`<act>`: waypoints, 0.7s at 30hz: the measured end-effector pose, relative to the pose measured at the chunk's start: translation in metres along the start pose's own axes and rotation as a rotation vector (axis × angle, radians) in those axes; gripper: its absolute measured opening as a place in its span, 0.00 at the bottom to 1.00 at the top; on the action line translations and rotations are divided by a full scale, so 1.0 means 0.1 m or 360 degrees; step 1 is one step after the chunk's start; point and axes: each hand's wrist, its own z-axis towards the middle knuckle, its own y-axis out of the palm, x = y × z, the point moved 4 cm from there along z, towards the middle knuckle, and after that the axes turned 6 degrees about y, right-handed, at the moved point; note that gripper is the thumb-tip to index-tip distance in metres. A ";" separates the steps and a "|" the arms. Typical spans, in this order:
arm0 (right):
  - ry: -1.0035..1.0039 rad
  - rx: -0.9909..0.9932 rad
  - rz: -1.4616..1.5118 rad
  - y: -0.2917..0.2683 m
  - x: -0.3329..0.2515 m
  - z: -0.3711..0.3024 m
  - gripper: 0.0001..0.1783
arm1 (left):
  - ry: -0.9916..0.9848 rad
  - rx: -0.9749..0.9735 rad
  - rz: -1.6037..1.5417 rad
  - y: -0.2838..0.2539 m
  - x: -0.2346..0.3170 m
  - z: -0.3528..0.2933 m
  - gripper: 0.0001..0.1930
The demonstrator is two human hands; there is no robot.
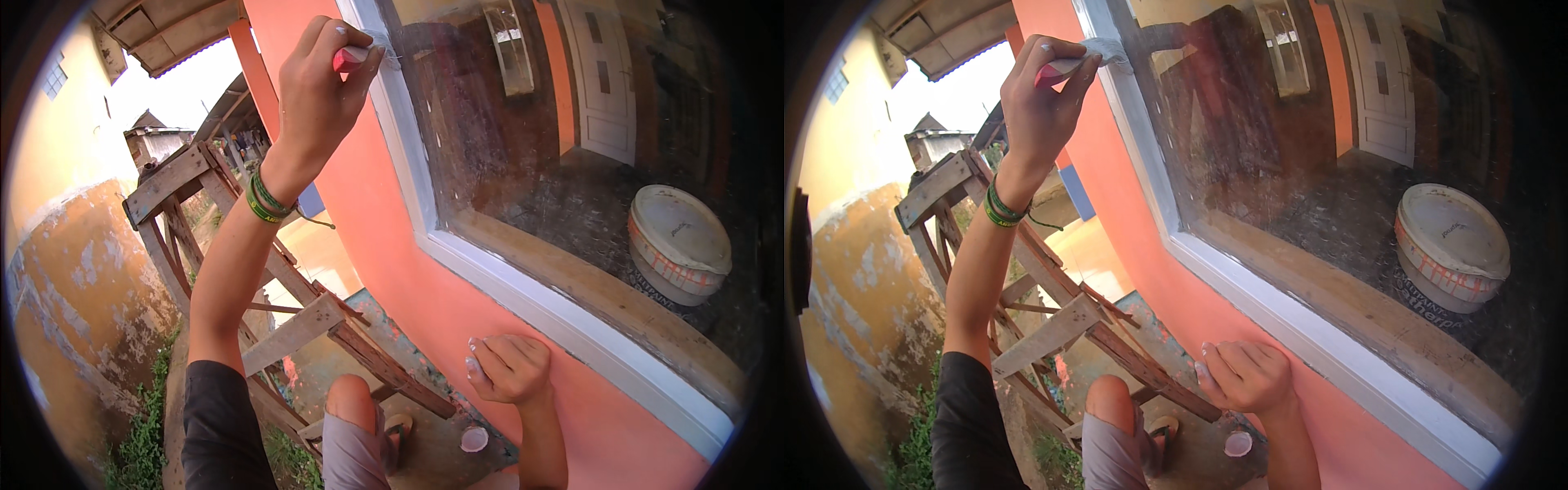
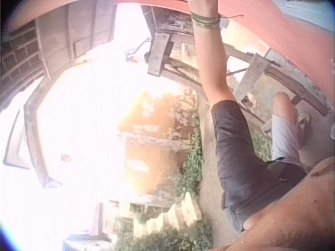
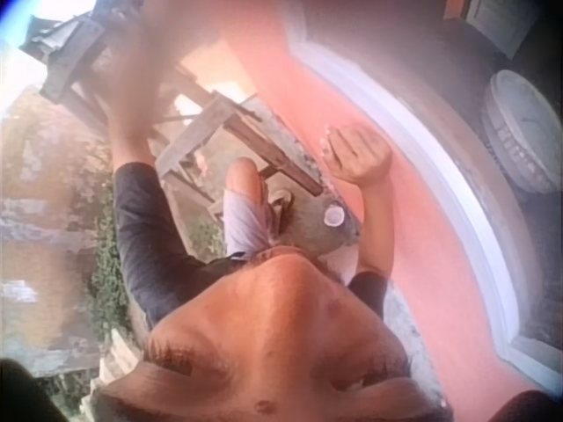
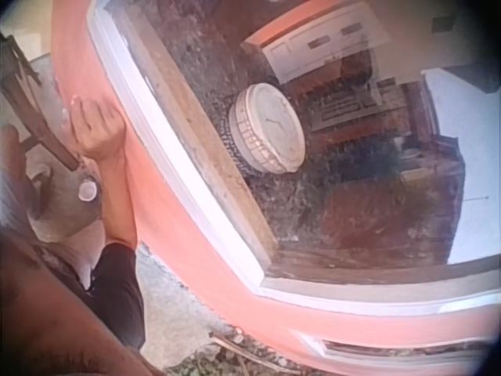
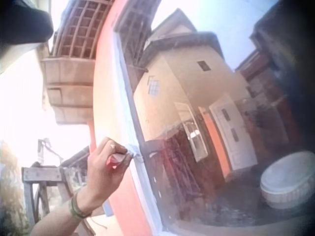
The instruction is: The person paints the white window frame with a brush, repeatedly dipping the brush into a small paint container. The person works along the top and side edges of the frame, applying white paint over the existing surface.
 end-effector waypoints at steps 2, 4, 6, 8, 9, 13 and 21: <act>-0.0007 0.0015 0.0005 -0.01 -0.01 0.00 0.07 | 0.0036 -0.0011 0.0105 -0.03 0.12 0.00 0.10; -0.0009 0.0020 -0.0006 -0.03 0.01 -0.01 0.07 | 0.0010 -0.0076 0.0042 -0.04 0.30 -0.13 0.11; -0.0011 0.0017 -0.0018 -0.04 0.01 -0.02 0.07 | 0.0030 -0.0160 -0.0071 -0.04 0.50 -0.29 0.11; -0.0010 0.0012 -0.0020 -0.04 0.03 -0.03 0.07 | -0.0026 -0.0241 -0.0137 0.01 0.62 -0.53 0.12; -0.0024 0.0034 -0.0023 -0.02 0.04 0.01 0.07 | 0.0022 -0.0301 -0.0160 0.04 0.63 -0.69 0.13; -0.0018 0.0046 0.0014 0.00 0.03 0.04 0.06 | -0.0046 -0.0498 -0.0287 -0.02 0.88 -1.00 0.13; -0.0022 0.0033 -0.0003 -0.01 0.04 0.03 0.06 | -0.0203 -0.0622 -0.0473 -0.07 1.04 -1.14 0.13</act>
